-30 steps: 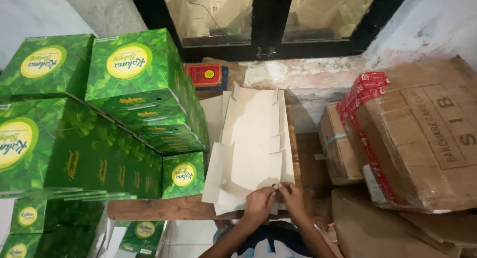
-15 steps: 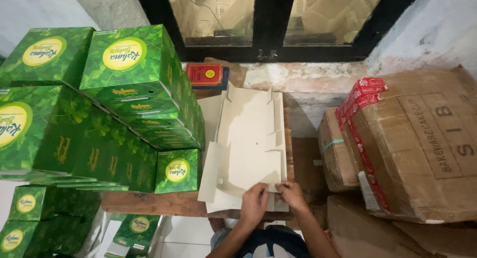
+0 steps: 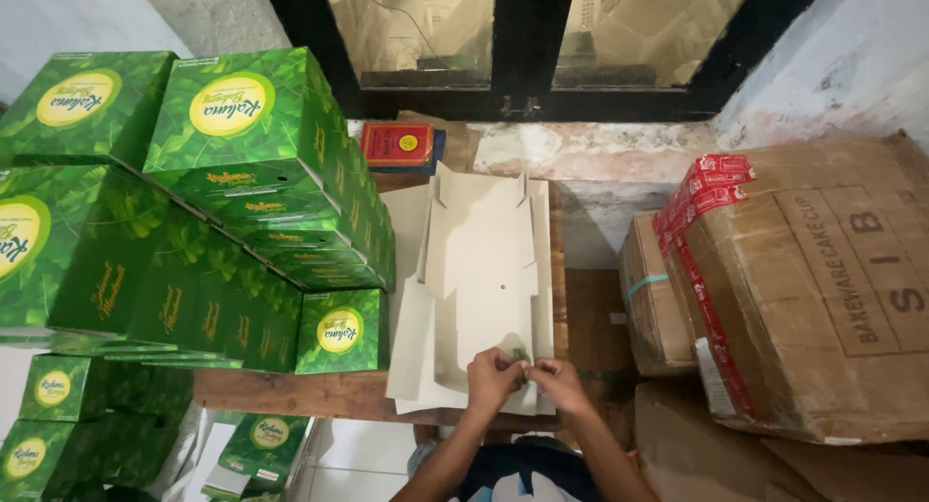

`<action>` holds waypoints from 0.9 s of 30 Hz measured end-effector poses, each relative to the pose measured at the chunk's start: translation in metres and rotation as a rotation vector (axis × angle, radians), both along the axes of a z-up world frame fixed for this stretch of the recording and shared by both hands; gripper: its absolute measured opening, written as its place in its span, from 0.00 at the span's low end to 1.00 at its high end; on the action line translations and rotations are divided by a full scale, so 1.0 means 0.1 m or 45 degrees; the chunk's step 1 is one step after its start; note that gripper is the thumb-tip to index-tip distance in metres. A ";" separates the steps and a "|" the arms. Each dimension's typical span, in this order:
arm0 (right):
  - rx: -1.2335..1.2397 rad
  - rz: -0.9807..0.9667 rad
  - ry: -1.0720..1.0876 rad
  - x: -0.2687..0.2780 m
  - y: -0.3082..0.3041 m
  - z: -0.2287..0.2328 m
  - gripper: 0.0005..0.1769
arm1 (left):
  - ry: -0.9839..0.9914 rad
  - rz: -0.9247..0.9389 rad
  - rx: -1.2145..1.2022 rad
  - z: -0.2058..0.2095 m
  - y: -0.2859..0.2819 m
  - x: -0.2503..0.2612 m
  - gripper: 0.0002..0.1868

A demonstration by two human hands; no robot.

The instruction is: Folding and assembling cardboard bakery boxes.

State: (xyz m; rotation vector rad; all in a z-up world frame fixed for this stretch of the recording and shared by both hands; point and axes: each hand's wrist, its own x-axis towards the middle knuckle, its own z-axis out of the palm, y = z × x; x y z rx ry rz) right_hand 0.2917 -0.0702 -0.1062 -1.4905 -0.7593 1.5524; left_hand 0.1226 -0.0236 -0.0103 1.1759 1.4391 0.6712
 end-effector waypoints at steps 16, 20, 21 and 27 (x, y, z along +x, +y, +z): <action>-0.127 -0.113 -0.172 -0.09 0.10 0.22 0.12 | -0.346 -0.056 -0.126 -0.22 0.08 -0.05 0.11; -0.101 -0.116 -0.253 -0.13 0.08 0.23 0.15 | -0.216 -0.113 -0.113 -0.07 0.14 -0.09 0.11; -0.087 -0.132 -0.216 -0.15 0.08 0.27 0.15 | -0.174 -0.131 -0.110 -0.05 0.16 -0.11 0.11; -0.205 -0.223 -0.221 -0.32 0.17 0.68 0.12 | -0.358 -0.050 -0.170 -0.31 0.20 -0.20 0.12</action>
